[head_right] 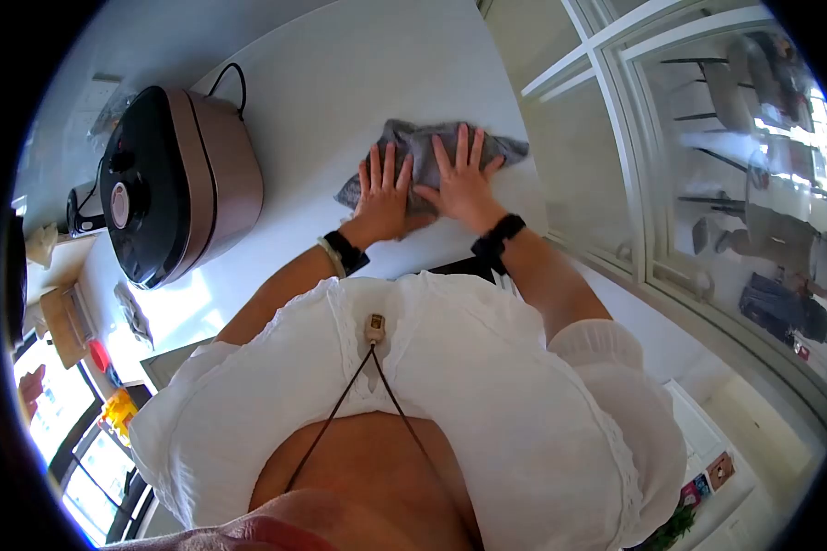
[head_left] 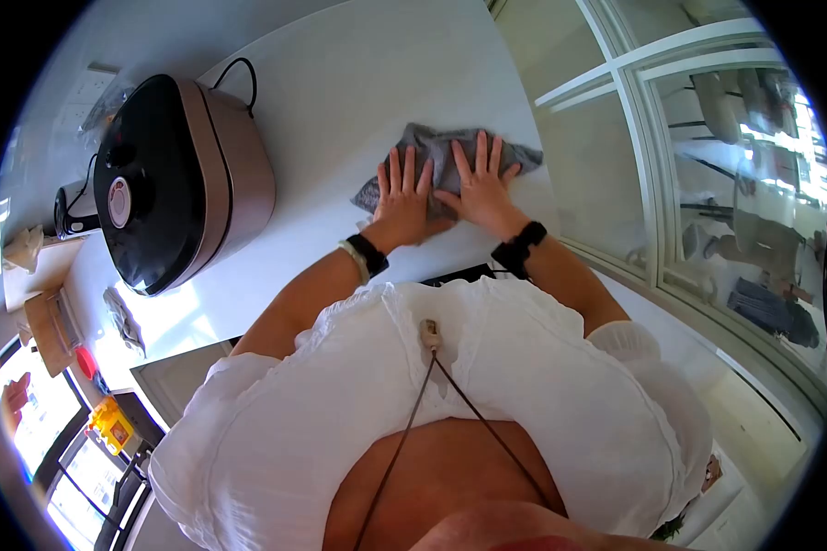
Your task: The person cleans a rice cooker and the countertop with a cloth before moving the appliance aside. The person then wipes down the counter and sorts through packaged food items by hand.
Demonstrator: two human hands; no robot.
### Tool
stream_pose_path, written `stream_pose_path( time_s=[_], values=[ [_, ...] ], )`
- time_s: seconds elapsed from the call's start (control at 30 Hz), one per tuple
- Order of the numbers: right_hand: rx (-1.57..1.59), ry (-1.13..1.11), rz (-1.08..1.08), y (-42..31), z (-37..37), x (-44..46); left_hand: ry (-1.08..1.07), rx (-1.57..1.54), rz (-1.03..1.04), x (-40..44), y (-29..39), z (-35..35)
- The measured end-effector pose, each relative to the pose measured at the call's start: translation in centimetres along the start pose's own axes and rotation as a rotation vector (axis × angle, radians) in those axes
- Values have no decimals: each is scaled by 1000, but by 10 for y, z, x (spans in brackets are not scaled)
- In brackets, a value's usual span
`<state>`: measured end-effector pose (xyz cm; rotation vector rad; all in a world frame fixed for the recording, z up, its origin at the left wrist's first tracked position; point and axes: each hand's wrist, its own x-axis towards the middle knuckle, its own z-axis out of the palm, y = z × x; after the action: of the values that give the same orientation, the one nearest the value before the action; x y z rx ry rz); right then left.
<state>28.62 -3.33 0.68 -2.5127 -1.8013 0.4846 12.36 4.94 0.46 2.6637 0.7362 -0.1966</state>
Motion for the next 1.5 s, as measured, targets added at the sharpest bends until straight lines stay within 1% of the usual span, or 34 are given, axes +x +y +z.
stream_pose_path(
  time_s=[0.1, 0.2, 0.3, 0.4, 0.47, 0.53, 0.7, 0.83, 0.9, 1.0, 1.03, 1.1, 1.13, 1.23, 1.37, 1.43, 1.5],
  values=[
    [-54, 0, -25, 11, -7, 47, 7, 39, -85, 40, -5, -10],
    [-46, -96, -9, 19, -25, 88, 47, 98, -128, 75, -19, -10],
    [-77, -52, -34, 32, -22, 114, 70, 124, -162, 99, -26, -11],
    [-72, -22, -21, 38, -14, 112, 73, 138, -179, 100, -26, -11],
    [-57, 40, -12, 46, -2, 99, 42, 138, -171, 88, -18, -6],
    [-53, 41, 16, 54, 2, 71, 7, 148, -144, 74, -4, -4],
    [-44, 59, 143, 55, 24, -12, 18, 111, 13, 25, 24, 20],
    [8, 32, 253, 31, 43, -73, 27, 51, 114, -22, 31, 35],
    [21, -5, 264, 9, 47, -88, 39, 21, 129, -47, 24, 40],
    [58, -58, 290, -26, 48, -101, 58, 47, 93, -86, 13, 36],
    [47, -59, 258, -38, 51, -104, 65, 61, 87, -97, 11, 37],
    [24, -47, 210, -68, 65, -118, 166, -18, 54, -136, -3, 46],
    [28, -29, 173, -105, 81, -119, 193, -43, 28, -167, -30, 52],
    [-3, 18, 12, -144, 87, -111, 248, -72, -83, -211, -45, 44],
    [-40, 83, -318, -187, 91, -95, 293, -22, -296, -256, -58, 52],
    [-84, 4, -478, -208, 88, -81, 334, -16, -368, -272, -64, 61],
    [-135, -45, -629, -220, 87, -68, 327, -1, -422, -280, -64, 66]
  ],
)
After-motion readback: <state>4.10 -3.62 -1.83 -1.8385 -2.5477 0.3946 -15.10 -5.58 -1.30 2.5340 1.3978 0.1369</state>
